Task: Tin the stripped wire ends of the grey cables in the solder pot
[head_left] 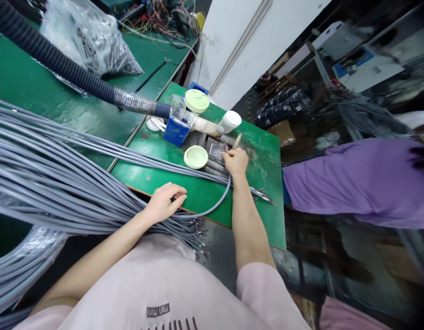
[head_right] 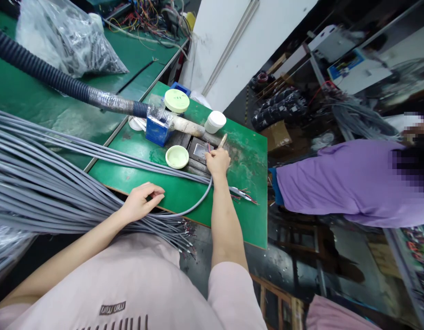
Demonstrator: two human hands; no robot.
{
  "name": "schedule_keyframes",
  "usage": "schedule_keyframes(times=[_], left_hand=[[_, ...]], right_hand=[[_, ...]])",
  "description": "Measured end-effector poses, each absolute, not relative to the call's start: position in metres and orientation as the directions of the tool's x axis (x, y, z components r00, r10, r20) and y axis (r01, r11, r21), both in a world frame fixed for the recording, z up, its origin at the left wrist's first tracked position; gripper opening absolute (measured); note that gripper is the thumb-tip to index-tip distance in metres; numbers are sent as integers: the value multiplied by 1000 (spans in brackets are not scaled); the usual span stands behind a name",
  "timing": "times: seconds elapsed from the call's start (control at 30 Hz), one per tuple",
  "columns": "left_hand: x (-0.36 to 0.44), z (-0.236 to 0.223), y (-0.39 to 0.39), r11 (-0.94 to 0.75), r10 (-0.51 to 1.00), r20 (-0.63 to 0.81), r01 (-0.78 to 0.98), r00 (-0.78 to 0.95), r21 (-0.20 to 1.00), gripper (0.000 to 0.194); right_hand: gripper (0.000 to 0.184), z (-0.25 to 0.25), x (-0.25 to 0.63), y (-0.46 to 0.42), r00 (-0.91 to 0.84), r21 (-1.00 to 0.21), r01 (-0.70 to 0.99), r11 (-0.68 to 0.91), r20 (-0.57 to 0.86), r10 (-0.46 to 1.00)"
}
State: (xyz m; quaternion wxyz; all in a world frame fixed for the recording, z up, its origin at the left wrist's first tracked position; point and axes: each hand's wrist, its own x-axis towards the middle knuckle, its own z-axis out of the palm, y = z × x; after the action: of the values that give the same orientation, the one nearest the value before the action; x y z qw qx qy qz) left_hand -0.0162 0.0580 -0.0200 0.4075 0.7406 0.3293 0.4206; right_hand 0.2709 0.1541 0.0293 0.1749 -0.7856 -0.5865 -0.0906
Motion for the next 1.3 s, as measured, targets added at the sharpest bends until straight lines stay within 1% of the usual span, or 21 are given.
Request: schedule_keyframes(times=[0.07,0.1,0.17,0.23,0.3,0.37,0.4,0.47,0.5,0.57,0.6,0.7,0.77,0.83,0.9,1.0,1.1,1.2,1.3], left_hand=[[-16,-20,58,-452,830,357,141,429,881,13],[-16,-20,58,-448,830,353,138,431,883,12],[-17,-19,58,-432,835,342,129,431,892,12],[-17,-19,58,-406,844,326,109,427,907,11],[-17,-18,57,-362,858,301,73,417,929,11],[-15,-17,56,-271,889,246,10,386,963,11],[-13,-16,55,-198,908,202,-49,368,979,12],[-8,-13,51,-14,933,96,-231,348,973,19],[-5,-11,49,77,935,49,-336,352,939,24],[1,-8,44,216,929,-12,-515,369,830,34],[4,-6,41,258,929,-35,-574,369,777,37],[10,-3,34,311,935,-96,-659,341,685,37],[12,-2,30,293,944,-94,-675,317,677,31],[12,-3,29,248,955,-60,-672,290,698,24],[11,-2,28,213,964,-47,-656,261,724,23],[8,1,29,216,968,-72,-651,241,727,28],[0,6,30,294,950,-132,-675,282,676,31],[-5,7,29,461,885,-243,-673,398,578,25],[-2,4,23,601,795,-265,-648,546,467,25]], right_hand=[[19,38,267,149,293,-205,951,-233,350,890],[20,44,264,144,289,-255,945,-206,355,889],[22,56,252,129,276,-412,905,-107,377,884],[27,67,235,109,263,-582,813,19,395,880],[30,73,213,86,254,-703,705,98,379,890],[27,74,190,65,257,-800,585,131,337,906],[24,72,179,55,258,-839,527,136,310,915],[17,67,160,40,245,-894,428,128,252,936],[14,63,152,34,231,-913,390,117,220,948],[12,56,140,25,196,-942,324,88,158,968],[13,54,135,21,178,-954,290,75,131,975],[18,49,126,15,148,-978,199,54,85,985],[21,49,122,13,142,-985,164,52,76,987],[23,51,120,12,140,-988,145,51,72,988],[26,52,119,12,142,-989,142,50,70,987],[27,54,120,9,126,-984,175,43,65,990],[18,54,125,-1,-11,-960,279,16,13,1000],[21,51,127,-15,-116,-921,388,25,-22,993],[23,48,123,-27,-113,-874,478,89,40,993]])
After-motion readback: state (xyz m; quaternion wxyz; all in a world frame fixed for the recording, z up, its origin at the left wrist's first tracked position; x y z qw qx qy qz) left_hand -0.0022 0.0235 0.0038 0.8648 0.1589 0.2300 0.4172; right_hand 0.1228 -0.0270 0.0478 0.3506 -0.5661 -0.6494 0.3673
